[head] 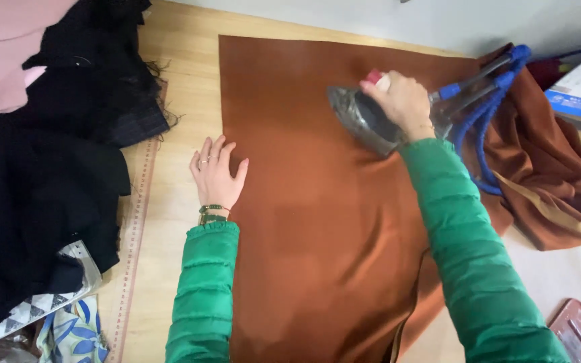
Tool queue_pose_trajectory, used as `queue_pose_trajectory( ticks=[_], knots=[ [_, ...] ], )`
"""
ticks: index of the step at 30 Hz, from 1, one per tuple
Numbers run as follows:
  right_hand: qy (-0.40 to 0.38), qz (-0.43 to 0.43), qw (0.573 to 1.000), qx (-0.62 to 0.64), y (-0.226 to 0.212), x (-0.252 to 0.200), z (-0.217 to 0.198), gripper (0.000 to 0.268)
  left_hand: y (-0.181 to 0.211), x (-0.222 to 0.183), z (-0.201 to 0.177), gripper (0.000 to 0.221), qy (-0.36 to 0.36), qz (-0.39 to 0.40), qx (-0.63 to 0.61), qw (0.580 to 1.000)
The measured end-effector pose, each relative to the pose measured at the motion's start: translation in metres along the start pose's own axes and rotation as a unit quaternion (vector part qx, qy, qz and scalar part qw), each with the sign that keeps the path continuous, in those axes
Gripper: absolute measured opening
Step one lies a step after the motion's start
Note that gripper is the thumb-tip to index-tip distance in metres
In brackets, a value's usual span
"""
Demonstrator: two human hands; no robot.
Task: A person irons a large piece of brown fabric on a wooden workbench using a steam iron.
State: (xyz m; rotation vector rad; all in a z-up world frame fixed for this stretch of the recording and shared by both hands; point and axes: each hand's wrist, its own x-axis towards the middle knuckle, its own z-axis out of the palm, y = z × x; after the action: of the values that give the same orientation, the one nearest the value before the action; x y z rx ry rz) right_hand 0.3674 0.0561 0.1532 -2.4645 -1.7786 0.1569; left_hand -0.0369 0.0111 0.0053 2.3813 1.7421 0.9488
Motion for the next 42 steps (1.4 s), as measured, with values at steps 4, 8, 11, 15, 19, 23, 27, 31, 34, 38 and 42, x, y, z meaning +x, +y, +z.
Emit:
queue_pose_trajectory(
  ticks=[4, 8, 11, 15, 19, 23, 27, 31, 34, 38, 42],
  knots=[
    [-0.018, -0.076, 0.997, 0.022, -0.035, -0.086, -0.042, 0.069, -0.012, -0.007, 0.021, 0.049, 0.023, 0.005, 0.003, 1.000],
    [-0.068, -0.138, 0.988, -0.009, -0.034, -0.144, -0.027, 0.064, -0.012, -0.005, 0.008, 0.065, -0.060, -0.053, -0.089, 0.993],
    [-0.024, -0.217, 0.974, -0.052, -0.029, -0.181, -0.005, 0.062, 0.025, -0.025, -0.005, 0.071, -0.132, -0.141, -0.081, 0.978],
    [0.064, -0.272, 0.955, -0.096, -0.025, -0.215, 0.007, 0.059, 0.144, -0.107, -0.068, 0.075, -0.151, -0.061, 0.061, 0.985],
    [0.134, -0.270, 0.947, -0.115, -0.010, -0.205, 0.024, 0.060, 0.213, -0.228, -0.085, 0.077, -0.192, 0.111, -0.012, 0.975],
    [0.139, -0.246, 0.948, -0.149, 0.012, -0.189, 0.031, 0.063, 0.238, -0.307, -0.077, 0.088, -0.273, 0.253, -0.132, 0.919],
    [0.108, -0.198, 0.965, -0.130, 0.031, -0.159, 0.026, 0.069, 0.242, -0.338, -0.067, 0.100, -0.284, 0.307, -0.162, 0.894],
    [0.074, -0.189, 0.975, -0.088, 0.045, -0.140, 0.012, 0.070, 0.274, -0.348, -0.073, 0.095, -0.270, 0.299, -0.135, 0.905],
    [0.054, -0.173, 0.982, -0.057, 0.056, -0.136, 0.008, 0.068, 0.321, -0.336, -0.062, 0.094, -0.262, 0.229, -0.125, 0.929],
    [0.091, -0.225, 0.968, -0.060, 0.084, -0.146, 0.010, 0.067, 0.398, -0.302, -0.027, 0.086, -0.274, 0.140, -0.057, 0.950],
    [0.102, -0.298, 0.947, -0.061, 0.113, -0.164, 0.010, 0.066, 0.451, -0.275, 0.001, 0.039, -0.154, 0.066, -0.089, 0.982]
  ],
)
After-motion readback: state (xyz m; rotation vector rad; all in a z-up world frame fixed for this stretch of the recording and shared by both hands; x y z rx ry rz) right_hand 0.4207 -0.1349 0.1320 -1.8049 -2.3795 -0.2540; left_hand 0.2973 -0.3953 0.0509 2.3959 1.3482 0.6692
